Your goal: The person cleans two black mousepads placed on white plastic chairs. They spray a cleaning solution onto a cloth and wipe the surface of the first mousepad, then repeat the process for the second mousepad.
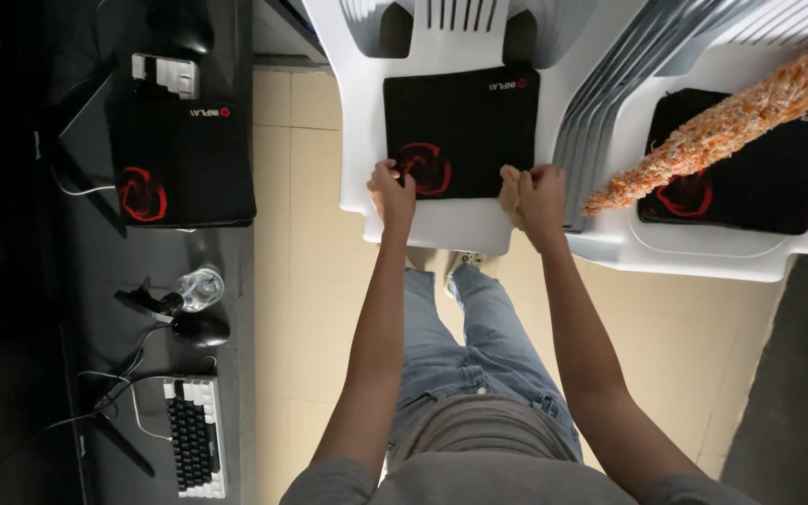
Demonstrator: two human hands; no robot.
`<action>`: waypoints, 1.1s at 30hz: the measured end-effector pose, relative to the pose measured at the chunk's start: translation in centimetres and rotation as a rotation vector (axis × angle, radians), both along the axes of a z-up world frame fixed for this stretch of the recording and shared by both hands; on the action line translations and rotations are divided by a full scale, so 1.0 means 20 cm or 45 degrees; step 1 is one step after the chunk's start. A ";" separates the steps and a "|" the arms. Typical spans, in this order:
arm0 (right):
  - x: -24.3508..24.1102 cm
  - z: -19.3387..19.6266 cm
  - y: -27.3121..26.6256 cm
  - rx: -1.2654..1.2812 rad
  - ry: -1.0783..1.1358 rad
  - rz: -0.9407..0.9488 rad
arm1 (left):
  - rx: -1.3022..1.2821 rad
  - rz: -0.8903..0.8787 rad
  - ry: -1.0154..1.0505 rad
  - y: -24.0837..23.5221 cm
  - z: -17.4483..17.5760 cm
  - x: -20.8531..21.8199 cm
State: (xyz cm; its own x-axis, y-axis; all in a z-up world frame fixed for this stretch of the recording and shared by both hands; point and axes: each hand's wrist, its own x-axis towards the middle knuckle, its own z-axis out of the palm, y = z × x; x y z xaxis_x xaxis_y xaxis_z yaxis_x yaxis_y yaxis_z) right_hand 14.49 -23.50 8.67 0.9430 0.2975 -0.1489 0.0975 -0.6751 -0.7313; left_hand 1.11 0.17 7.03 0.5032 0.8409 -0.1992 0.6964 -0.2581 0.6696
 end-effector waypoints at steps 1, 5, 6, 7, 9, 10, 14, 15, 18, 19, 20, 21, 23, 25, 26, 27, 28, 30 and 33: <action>0.00 0.00 0.01 0.000 -0.001 0.006 | 0.000 0.006 -0.001 -0.01 0.01 -0.01; 0.01 -0.04 0.03 -0.206 -0.080 0.060 | 0.041 -0.080 -0.139 -0.01 -0.06 -0.05; 0.01 -0.07 0.03 -0.253 -0.138 0.101 | 0.038 -0.113 -0.198 0.00 -0.11 -0.07; 0.00 -0.05 0.05 -0.253 -0.138 0.107 | 0.037 -0.107 -0.198 0.02 -0.13 -0.07; -0.01 0.00 0.08 -0.256 -0.146 0.156 | -0.027 -0.113 -0.289 0.05 -0.17 -0.07; -0.03 0.05 0.10 -0.257 -0.148 0.164 | -0.027 -0.105 -0.290 0.06 -0.13 -0.08; -0.13 0.19 0.23 0.020 -0.094 0.260 | -0.089 -0.024 -0.396 0.17 0.04 -0.15; -0.16 0.21 0.29 0.108 -0.074 0.248 | -0.057 -0.011 -0.441 0.21 0.09 -0.18; -0.31 0.34 0.50 0.236 -0.101 0.387 | 0.025 0.034 -0.519 0.38 0.30 -0.33; -0.36 0.35 0.59 0.240 -0.098 0.408 | 0.031 0.053 -0.518 0.45 0.37 -0.38; -0.42 0.36 0.68 0.325 -0.131 0.458 | 0.048 0.084 -0.529 0.52 0.44 -0.44; -0.48 0.38 0.76 0.414 -0.160 0.507 | 0.067 0.113 -0.538 0.58 0.51 -0.50; -0.59 0.39 0.95 0.467 -0.121 0.570 | 0.189 0.158 -0.547 0.73 0.55 -0.63; -0.68 0.42 1.13 0.523 -0.081 0.632 | 0.314 0.201 -0.552 0.88 0.60 -0.75; -0.71 0.44 1.22 0.597 0.117 0.683 | 0.433 0.239 -0.556 0.96 0.62 -0.80; -0.75 0.45 1.31 0.664 0.315 0.732 | 0.551 0.276 -0.559 1.04 0.65 -0.86; -0.80 0.47 1.41 0.669 0.320 0.751 | 0.562 0.293 -0.554 1.12 0.66 -0.91; -0.88 0.52 1.59 0.764 0.006 0.851 | 0.697 0.414 -0.538 1.28 0.68 -1.00; -0.98 0.58 1.84 0.815 0.270 0.867 | 0.785 0.585 -0.528 1.45 0.72 -1.11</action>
